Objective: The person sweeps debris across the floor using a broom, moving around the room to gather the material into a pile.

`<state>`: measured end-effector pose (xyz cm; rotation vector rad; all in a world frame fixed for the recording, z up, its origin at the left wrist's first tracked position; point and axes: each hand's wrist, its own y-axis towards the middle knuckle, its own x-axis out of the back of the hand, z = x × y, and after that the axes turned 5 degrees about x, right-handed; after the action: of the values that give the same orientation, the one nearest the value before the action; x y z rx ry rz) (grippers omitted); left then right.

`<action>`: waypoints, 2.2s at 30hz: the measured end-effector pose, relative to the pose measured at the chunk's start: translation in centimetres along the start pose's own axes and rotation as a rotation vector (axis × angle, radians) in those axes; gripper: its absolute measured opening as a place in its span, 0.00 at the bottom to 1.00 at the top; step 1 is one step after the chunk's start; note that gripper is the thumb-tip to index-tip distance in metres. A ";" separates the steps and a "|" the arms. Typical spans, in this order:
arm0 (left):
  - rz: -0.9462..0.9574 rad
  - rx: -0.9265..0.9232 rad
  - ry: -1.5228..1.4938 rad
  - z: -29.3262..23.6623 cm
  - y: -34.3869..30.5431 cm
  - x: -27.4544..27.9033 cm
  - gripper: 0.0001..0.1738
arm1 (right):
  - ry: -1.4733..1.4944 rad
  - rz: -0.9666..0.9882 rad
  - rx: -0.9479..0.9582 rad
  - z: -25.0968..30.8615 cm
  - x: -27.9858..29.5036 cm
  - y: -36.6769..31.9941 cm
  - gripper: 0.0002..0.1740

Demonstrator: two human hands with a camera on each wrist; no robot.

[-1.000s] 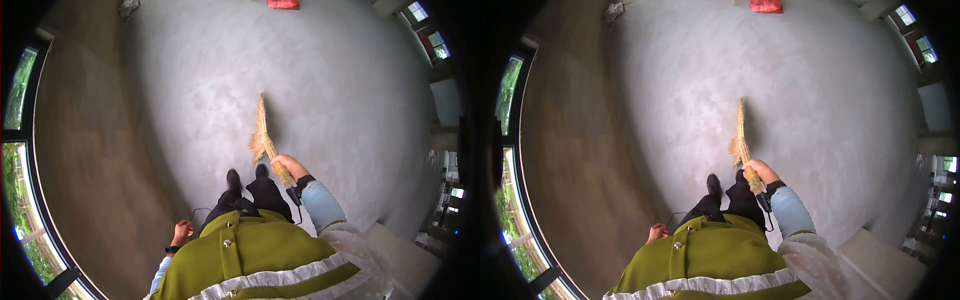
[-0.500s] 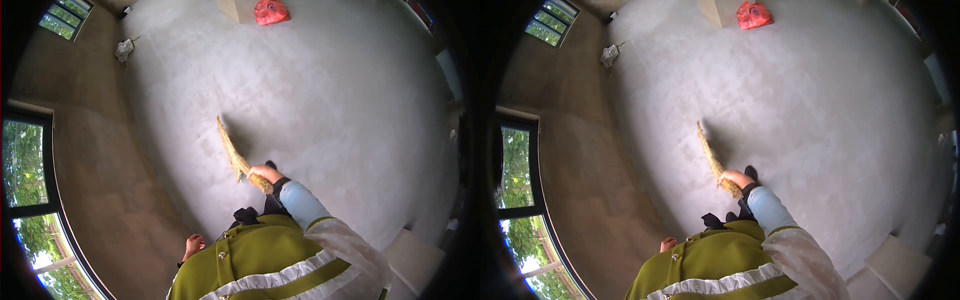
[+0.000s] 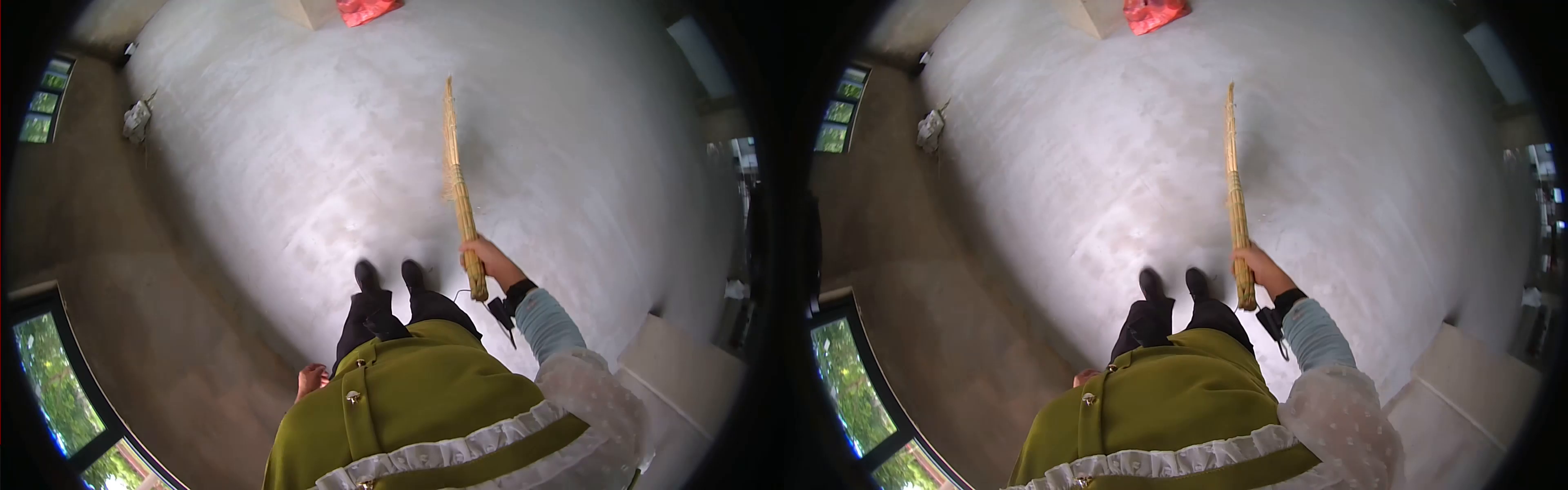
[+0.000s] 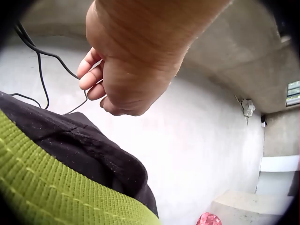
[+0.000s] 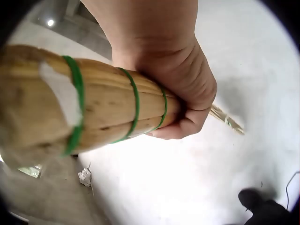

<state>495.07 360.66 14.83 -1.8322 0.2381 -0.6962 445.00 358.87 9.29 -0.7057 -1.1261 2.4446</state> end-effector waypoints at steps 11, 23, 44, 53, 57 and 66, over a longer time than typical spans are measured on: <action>0.209 -0.044 -0.026 -21.9 17.4 8.3 0.05 | 0.467 -0.360 -0.254 -8.9 -3.6 -12.3 0.13; 0.223 -0.215 0.259 -38.6 16.8 6.2 0.06 | 1.454 -0.597 -0.179 -9.1 -3.3 -4.5 0.07; 0.082 -0.067 0.302 -43.6 12.1 -1.7 0.06 | 0.696 -0.338 -0.123 14.1 3.8 9.8 0.05; 0.005 -0.115 0.209 -44.0 12.4 0.0 0.06 | 0.622 0.206 -0.020 25.2 1.0 26.6 0.07; 0.007 -0.078 0.182 -45.8 14.2 0.2 0.05 | 0.378 0.001 -0.054 32.1 -2.5 26.2 0.06; 0.147 0.044 0.054 -48.0 22.0 3.6 0.05 | -0.033 0.175 -0.238 33.8 -17.8 25.9 0.06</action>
<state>474.46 312.66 6.52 -1.7364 0.3857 -0.6438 437.27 313.56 13.19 -0.8711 -1.4411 2.4968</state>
